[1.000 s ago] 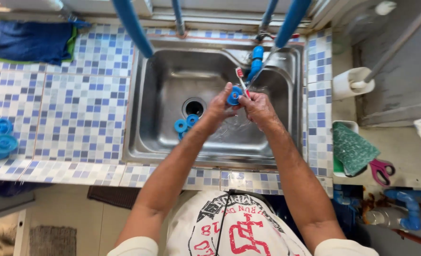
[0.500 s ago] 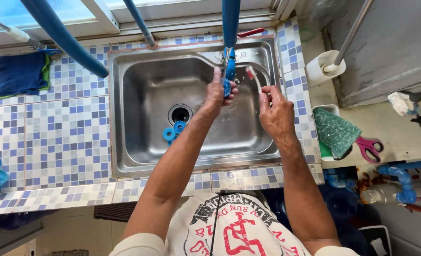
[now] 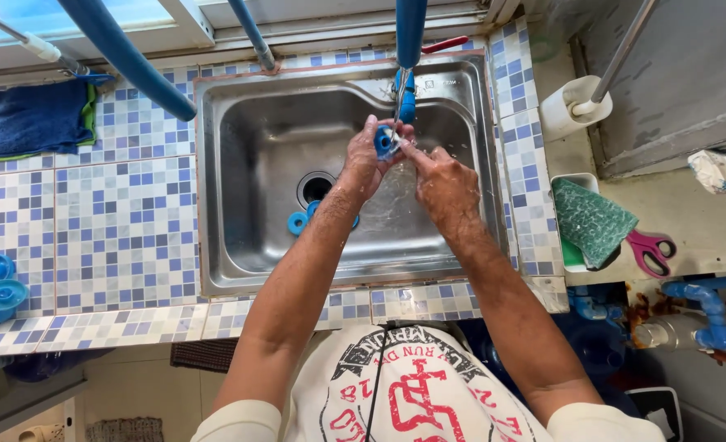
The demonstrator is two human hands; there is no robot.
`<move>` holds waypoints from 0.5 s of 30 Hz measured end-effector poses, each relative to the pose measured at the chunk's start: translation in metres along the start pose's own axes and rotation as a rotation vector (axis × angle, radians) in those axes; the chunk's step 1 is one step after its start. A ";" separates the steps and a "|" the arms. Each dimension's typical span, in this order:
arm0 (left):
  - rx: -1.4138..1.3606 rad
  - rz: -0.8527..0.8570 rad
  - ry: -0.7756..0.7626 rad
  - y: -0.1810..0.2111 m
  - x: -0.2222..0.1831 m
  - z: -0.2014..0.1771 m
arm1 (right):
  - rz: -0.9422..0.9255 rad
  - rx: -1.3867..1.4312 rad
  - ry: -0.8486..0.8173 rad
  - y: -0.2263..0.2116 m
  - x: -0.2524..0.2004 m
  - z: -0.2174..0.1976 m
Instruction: The person is manually cleaning blue bottle caps using a toothbrush and water in a sink.
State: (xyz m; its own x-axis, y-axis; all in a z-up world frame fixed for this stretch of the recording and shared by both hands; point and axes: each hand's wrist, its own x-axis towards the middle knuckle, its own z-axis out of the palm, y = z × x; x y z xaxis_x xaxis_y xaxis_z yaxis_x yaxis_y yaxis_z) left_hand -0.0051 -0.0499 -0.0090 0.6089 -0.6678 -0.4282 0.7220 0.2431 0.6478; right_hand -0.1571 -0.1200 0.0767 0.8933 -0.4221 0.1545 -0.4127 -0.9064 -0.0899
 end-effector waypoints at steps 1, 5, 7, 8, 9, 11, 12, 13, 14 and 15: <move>-0.037 0.059 -0.005 0.001 0.004 0.000 | 0.057 0.090 -0.062 -0.008 -0.003 -0.004; 0.009 0.169 -0.034 -0.005 0.006 -0.015 | 0.259 0.700 -0.182 -0.012 -0.020 0.016; 0.002 0.157 -0.039 -0.019 0.009 -0.019 | 0.309 0.719 -0.145 0.002 -0.005 0.027; -0.003 0.148 -0.052 -0.025 0.010 -0.020 | 0.360 0.736 -0.098 0.008 0.003 0.032; -0.001 0.144 -0.060 -0.027 0.008 -0.017 | 0.366 0.733 -0.092 0.008 0.006 0.027; -0.013 0.119 -0.068 -0.030 0.001 -0.012 | 0.408 0.830 -0.057 0.005 0.011 0.017; -0.014 0.116 -0.072 -0.028 0.004 -0.008 | 0.411 0.828 -0.054 -0.005 0.009 0.011; -0.038 0.151 -0.060 -0.025 0.006 -0.006 | 0.358 0.804 -0.032 -0.016 0.008 0.006; -0.063 0.185 -0.047 -0.022 0.008 -0.004 | 0.305 0.780 -0.010 -0.027 0.006 0.002; -0.065 0.188 -0.043 -0.018 0.010 -0.007 | 0.301 0.781 -0.013 -0.029 0.001 0.011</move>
State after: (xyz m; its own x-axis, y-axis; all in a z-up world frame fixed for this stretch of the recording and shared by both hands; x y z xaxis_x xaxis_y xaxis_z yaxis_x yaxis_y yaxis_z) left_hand -0.0101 -0.0558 -0.0294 0.7210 -0.6359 -0.2753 0.6177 0.4098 0.6712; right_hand -0.1423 -0.0937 0.0683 0.7687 -0.6396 0.0039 -0.3962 -0.4810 -0.7821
